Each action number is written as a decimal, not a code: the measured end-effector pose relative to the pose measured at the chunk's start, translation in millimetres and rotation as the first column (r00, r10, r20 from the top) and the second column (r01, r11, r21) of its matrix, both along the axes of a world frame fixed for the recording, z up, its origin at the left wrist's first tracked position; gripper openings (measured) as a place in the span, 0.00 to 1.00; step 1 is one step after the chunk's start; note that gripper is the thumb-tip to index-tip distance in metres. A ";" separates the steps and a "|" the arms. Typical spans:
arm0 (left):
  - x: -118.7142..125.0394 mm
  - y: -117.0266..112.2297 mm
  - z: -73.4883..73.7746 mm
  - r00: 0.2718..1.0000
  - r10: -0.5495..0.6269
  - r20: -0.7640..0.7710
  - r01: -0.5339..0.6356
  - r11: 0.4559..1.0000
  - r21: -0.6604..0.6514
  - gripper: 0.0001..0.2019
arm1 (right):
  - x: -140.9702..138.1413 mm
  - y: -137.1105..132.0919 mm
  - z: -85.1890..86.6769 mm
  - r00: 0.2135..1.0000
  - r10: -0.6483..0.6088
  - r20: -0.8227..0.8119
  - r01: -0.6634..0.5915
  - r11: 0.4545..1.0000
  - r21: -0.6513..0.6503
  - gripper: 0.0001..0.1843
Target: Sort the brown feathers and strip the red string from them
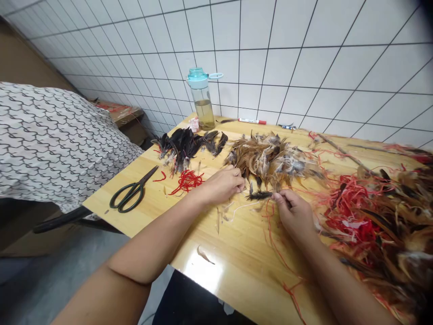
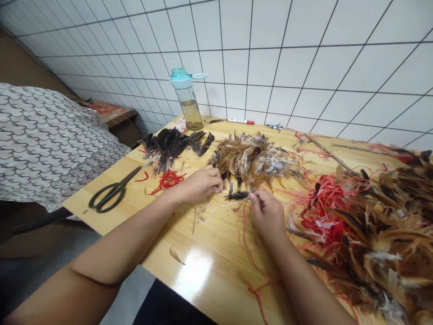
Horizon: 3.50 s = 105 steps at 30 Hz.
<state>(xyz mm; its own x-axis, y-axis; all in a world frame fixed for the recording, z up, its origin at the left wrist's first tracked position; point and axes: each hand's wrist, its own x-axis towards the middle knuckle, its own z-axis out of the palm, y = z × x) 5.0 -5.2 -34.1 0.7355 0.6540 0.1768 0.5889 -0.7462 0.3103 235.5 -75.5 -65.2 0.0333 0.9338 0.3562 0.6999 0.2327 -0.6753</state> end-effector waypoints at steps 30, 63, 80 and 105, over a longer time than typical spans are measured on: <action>29.5 -34.9 11.9 0.996 -0.086 0.038 0.073 0.964 0.255 0.11 | -13.6 -5.0 -5.3 0.990 0.136 0.020 -0.137 0.990 0.038 0.13; 1.1 4.3 -10.2 0.977 0.201 0.066 -0.204 0.978 0.049 0.11 | -12.8 -5.2 10.9 0.934 -0.034 -0.354 -0.025 0.986 -0.162 0.15; 2.9 -2.7 11.7 0.683 0.500 0.533 0.019 0.717 -0.697 0.07 | -13.1 -4.7 7.3 0.939 0.013 -0.343 -0.063 0.989 -0.134 0.15; -22.5 9.9 11.4 0.953 0.290 0.088 -0.278 0.953 -0.122 0.14 | -12.8 -4.1 4.7 0.955 0.033 -0.296 -0.071 0.990 -0.119 0.14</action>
<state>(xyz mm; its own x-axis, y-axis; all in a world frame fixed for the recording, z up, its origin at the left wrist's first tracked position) -17.5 4.6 -22.7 0.4979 0.8524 0.1595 0.7322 -0.5118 0.4495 222.6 -79.6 -60.5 0.0687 0.9737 0.2170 0.4565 0.1627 -0.8747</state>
